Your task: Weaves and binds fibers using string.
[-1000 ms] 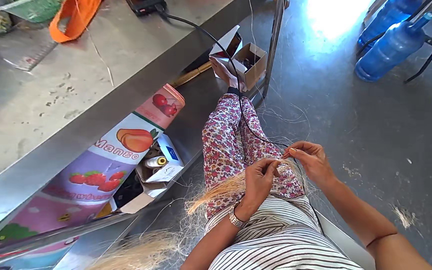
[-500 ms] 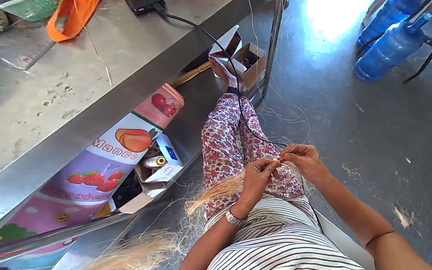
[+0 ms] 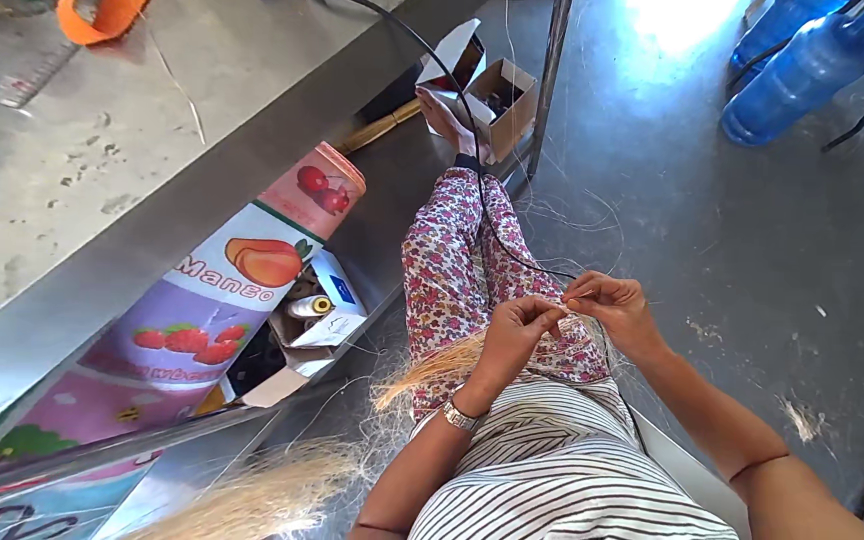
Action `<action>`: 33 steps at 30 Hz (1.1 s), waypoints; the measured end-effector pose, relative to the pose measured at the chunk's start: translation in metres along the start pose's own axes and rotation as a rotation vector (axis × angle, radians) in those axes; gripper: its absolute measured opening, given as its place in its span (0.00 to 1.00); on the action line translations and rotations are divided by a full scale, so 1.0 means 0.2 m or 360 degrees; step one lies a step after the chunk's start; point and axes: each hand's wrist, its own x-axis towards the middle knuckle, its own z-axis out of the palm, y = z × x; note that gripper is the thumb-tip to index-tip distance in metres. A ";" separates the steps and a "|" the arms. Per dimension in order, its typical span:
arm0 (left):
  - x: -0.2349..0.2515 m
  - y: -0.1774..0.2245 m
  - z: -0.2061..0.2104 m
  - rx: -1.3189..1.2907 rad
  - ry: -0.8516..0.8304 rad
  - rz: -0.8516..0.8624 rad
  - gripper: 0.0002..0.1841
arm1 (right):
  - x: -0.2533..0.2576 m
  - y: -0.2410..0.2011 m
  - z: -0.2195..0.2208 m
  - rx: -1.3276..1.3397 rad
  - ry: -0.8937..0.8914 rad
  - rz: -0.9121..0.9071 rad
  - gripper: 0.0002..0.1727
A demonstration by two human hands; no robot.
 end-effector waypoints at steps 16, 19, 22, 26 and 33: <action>-0.26 0.08 -0.42 0.0438 0.0480 0.0257 0.05 | 0.02 0.06 -0.08 -0.0455 -0.0099 0.0109 0.04; -0.29 0.03 -0.42 0.0450 0.0459 0.0208 0.06 | 0.02 0.07 -0.04 -0.0735 -0.0510 0.0341 0.05; -0.29 -0.03 -0.42 0.0393 0.0413 0.0164 0.06 | 0.01 0.10 0.01 -0.1237 -0.0646 0.0386 0.10; -0.28 -0.10 -0.41 0.0443 0.0449 0.0147 0.04 | 0.02 0.16 0.02 -0.1635 -0.0651 0.0316 0.11; -0.22 -0.27 -0.44 0.0342 0.0551 0.0127 0.06 | 0.05 0.22 0.01 -0.1672 -0.0806 0.0439 0.13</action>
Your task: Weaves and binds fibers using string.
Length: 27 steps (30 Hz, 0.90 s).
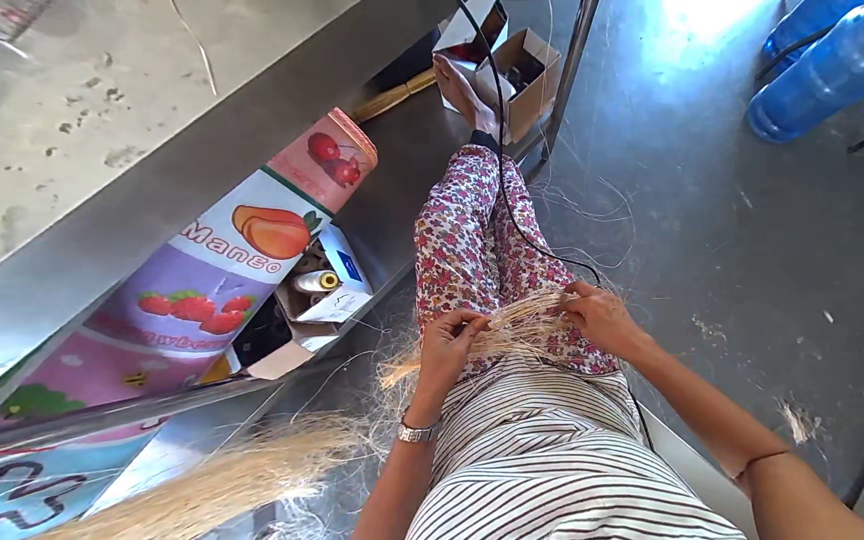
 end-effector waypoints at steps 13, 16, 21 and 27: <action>0.05 -0.15 0.03 -0.0057 0.0047 0.0051 0.06 | -0.07 0.23 -0.26 0.0852 0.0234 -0.0311 0.02; 0.05 -0.17 0.03 0.0008 0.0046 0.0063 0.06 | -0.14 0.40 -0.41 0.1457 0.0342 -0.0325 0.06; 0.05 -0.20 0.03 0.0202 0.0034 0.0110 0.06 | -0.35 0.77 -0.68 0.2236 0.1096 -0.0126 0.20; 0.04 -0.19 0.04 0.0250 0.0063 0.0126 0.06 | -0.69 1.13 -0.90 0.2445 0.2207 0.0512 0.12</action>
